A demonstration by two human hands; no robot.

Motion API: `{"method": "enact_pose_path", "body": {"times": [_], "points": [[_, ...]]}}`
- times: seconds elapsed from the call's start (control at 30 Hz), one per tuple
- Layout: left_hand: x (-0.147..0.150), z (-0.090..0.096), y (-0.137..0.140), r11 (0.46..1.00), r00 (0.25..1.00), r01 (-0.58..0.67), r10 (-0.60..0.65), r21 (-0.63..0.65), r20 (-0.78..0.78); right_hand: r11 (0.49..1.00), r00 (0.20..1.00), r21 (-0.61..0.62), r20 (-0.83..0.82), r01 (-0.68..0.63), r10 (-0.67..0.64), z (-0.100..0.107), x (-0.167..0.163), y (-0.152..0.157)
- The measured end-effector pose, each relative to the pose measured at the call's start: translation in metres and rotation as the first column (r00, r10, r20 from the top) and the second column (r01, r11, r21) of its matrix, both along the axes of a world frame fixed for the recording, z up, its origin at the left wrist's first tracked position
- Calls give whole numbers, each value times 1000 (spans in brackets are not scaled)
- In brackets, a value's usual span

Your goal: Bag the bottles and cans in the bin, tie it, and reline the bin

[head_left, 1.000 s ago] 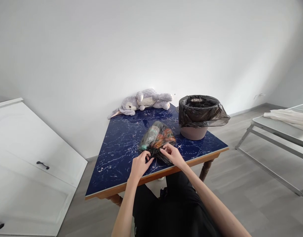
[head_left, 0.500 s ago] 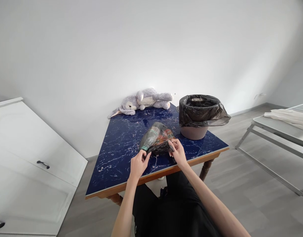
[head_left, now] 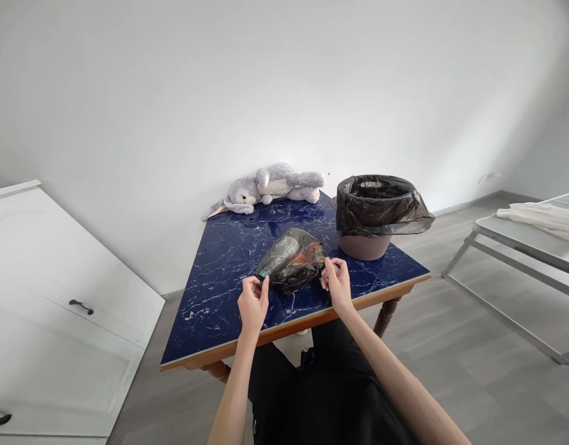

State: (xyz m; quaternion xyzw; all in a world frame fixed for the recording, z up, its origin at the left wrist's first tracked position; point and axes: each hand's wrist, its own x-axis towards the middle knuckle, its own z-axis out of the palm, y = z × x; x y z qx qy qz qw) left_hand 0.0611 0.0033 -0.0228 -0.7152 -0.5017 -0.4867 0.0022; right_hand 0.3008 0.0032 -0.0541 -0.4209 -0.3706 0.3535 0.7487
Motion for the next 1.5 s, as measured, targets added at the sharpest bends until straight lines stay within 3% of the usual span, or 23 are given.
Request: {"method": "enact_pose_path", "body": {"times": [0.3, 0.47, 0.57, 0.7, 0.87, 1.1, 1.3, 1.5], "points": [[6, 5, -7, 979, 957, 186, -200, -82, -208, 995, 954, 100, 299, -17, -13, 4, -22, -43], [3, 3, -7, 981, 954, 185, -194, -62, -228, 982, 792, 68, 602, -178, 101, 11, -44, -62], [2, 3, -7, 983, 964, 178, -182, -36, -192, 987, 701, 14, 705, -163, 106, 9, -54, -57], [2, 5, -10, 985, 975, 171, -172, -15, -141, 997, 638, -21, 768, -71, 62, 1, -60, -47], [1, 5, -10, 992, 990, 127, -128, -14, -63, 999, 573, -1, 819, -48, 28, 5, -59, -49], [-3, 3, -4, 999, 992, -27, 30, -26, 122, 997, 570, 77, 820, -16, -54, 22, -46, -62], [-9, -1, -2, 987, 954, -135, 152, -83, 259, 977, 526, 38, 847, -210, 80, 27, -23, -68], [-21, -9, 7, 970, 907, -177, 228, -169, 354, 891, 388, -147, 861, -429, 329, 38, 16, -83]]}}
